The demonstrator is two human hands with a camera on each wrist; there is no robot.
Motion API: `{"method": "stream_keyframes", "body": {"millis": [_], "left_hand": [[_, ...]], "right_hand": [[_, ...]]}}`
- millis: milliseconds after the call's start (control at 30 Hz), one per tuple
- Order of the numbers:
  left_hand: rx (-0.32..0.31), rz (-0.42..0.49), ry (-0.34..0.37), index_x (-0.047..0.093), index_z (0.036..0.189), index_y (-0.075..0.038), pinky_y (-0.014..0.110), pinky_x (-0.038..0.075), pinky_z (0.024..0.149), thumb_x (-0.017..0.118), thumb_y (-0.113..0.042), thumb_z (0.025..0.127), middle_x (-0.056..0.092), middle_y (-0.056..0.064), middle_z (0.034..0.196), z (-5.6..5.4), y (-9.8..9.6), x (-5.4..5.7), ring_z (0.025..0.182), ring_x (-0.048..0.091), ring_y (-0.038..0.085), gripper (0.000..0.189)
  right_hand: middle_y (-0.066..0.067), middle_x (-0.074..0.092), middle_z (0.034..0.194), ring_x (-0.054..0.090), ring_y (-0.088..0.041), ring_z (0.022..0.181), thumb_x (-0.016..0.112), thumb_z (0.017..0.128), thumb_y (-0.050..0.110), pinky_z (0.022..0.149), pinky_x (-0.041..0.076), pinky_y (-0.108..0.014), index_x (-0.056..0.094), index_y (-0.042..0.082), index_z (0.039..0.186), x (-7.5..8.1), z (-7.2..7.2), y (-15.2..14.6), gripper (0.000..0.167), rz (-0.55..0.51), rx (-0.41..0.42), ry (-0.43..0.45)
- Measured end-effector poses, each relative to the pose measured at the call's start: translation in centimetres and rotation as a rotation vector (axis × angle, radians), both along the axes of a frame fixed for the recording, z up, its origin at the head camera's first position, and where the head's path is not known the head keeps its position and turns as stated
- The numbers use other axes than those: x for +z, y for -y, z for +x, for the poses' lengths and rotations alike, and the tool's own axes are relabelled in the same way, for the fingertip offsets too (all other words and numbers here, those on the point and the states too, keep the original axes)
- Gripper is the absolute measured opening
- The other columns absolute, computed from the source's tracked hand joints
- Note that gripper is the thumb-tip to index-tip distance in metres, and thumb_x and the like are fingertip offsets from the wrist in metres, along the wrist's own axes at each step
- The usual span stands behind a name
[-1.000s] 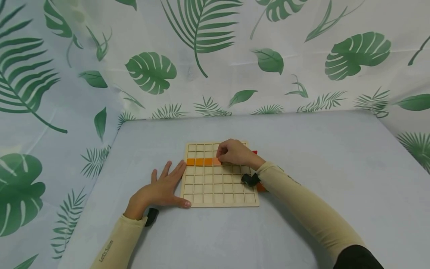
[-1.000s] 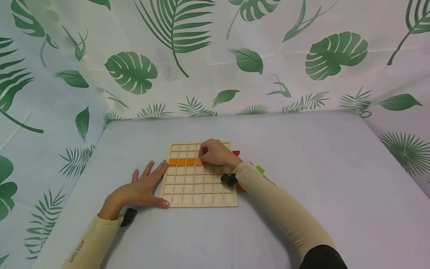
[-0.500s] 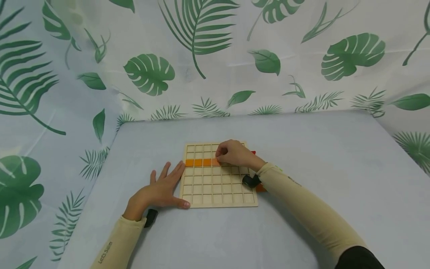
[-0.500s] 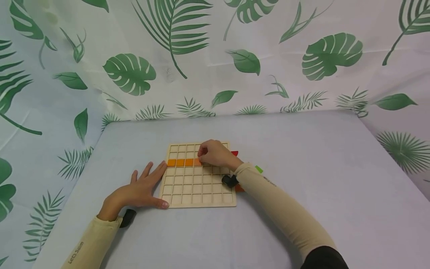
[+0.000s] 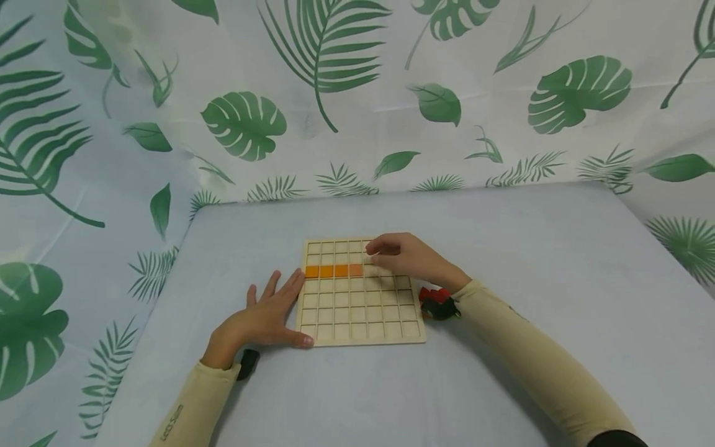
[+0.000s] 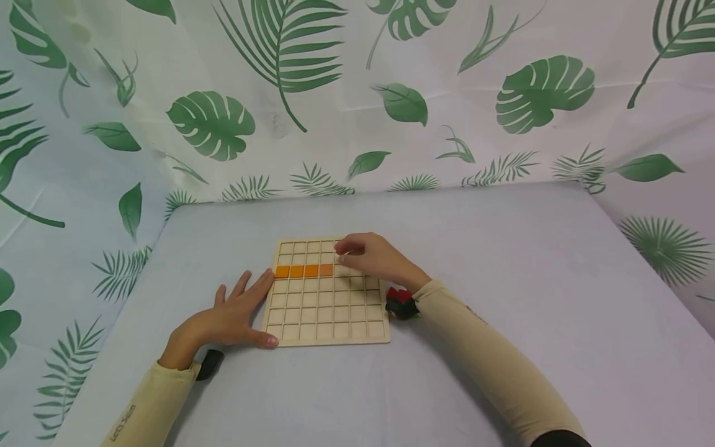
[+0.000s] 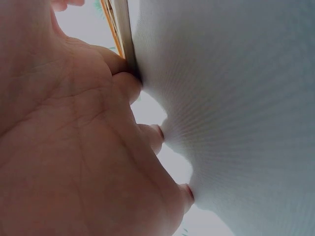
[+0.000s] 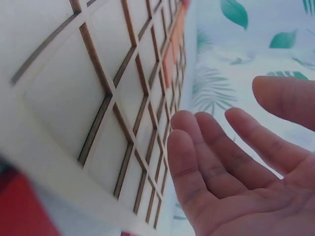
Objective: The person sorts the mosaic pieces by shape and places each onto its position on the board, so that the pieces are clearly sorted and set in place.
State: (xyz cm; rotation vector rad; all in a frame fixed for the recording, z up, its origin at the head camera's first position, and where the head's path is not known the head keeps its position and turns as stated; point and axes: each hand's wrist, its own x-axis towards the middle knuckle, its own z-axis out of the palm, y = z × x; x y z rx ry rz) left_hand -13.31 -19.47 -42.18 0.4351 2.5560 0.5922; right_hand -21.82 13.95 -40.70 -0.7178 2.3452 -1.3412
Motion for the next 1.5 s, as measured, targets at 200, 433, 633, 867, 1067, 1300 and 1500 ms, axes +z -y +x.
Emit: {"method": "stream_keyframes", "body": {"millis": [200,433,633,867,1067,1300,1500], "left_hand": [[-0.002,-0.027,-0.012,0.007,0.173,-0.006,0.079,-0.009,0.116,0.091,-0.059,0.080,0.002,0.011,0.180,0.2,0.0,-0.3,0.161,-0.012,0.045,0.135],[0.001,-0.024,-0.016,0.007,0.173,-0.007,0.079,-0.009,0.116,0.091,-0.059,0.080,0.003,0.010,0.180,0.3,0.1,-0.3,0.161,-0.012,0.045,0.135],[0.001,0.000,-0.012,0.006,0.173,-0.006,0.079,-0.011,0.116,0.091,-0.058,0.080,0.003,0.012,0.180,0.4,0.1,-0.3,0.161,-0.014,0.044,0.135],[-0.007,0.035,-0.003,0.006,0.172,-0.005,0.077,-0.012,0.116,0.091,-0.055,0.082,0.002,0.013,0.179,0.3,0.1,-0.1,0.161,-0.015,0.044,0.134],[-0.003,0.024,-0.004,0.006,0.172,-0.004,0.078,-0.011,0.116,0.091,-0.056,0.081,0.002,0.013,0.179,0.4,0.0,-0.1,0.161,-0.014,0.045,0.135],[-0.012,0.042,-0.002,0.005,0.172,-0.005,0.078,-0.012,0.116,0.090,-0.055,0.082,0.001,0.013,0.180,0.3,0.1,-0.1,0.161,-0.015,0.045,0.134],[-0.011,0.051,0.002,0.004,0.172,-0.004,0.078,-0.012,0.115,0.090,-0.055,0.082,0.000,0.013,0.179,0.2,0.2,0.0,0.161,-0.016,0.045,0.134]], "right_hand": [[-0.016,0.061,0.149,0.060,-0.034,0.136,0.065,0.109,0.024,0.112,0.048,-0.052,0.059,0.000,0.150,0.6,1.1,-1.7,0.048,0.007,-0.008,0.030],[-0.015,0.060,0.151,0.061,-0.032,0.134,0.067,0.108,0.025,0.110,0.049,-0.053,0.057,0.003,0.152,1.1,2.4,-3.7,0.050,0.003,-0.017,0.034],[-0.012,0.066,0.143,0.063,-0.027,0.129,0.069,0.107,0.023,0.109,0.048,-0.053,0.062,0.005,0.148,1.3,3.4,-5.1,0.046,0.034,-0.048,-0.007],[-0.005,0.074,0.129,0.064,-0.022,0.120,0.069,0.107,0.024,0.103,0.050,-0.048,0.065,0.006,0.144,1.1,4.3,-6.5,0.041,0.070,-0.074,-0.013],[-0.003,0.076,0.123,0.068,-0.023,0.112,0.068,0.106,0.023,0.095,0.054,-0.043,0.069,0.006,0.139,0.8,4.9,-7.1,0.037,0.096,-0.066,-0.002],[-0.003,0.078,0.115,0.072,-0.022,0.104,0.071,0.105,0.025,0.085,0.058,-0.040,0.072,0.005,0.132,0.8,5.6,-7.6,0.034,0.111,-0.075,0.063],[-0.001,0.078,0.108,0.070,-0.022,0.099,0.073,0.104,0.025,0.085,0.055,-0.038,0.076,0.008,0.126,0.5,5.8,-8.2,0.028,0.138,-0.051,0.069]]}}
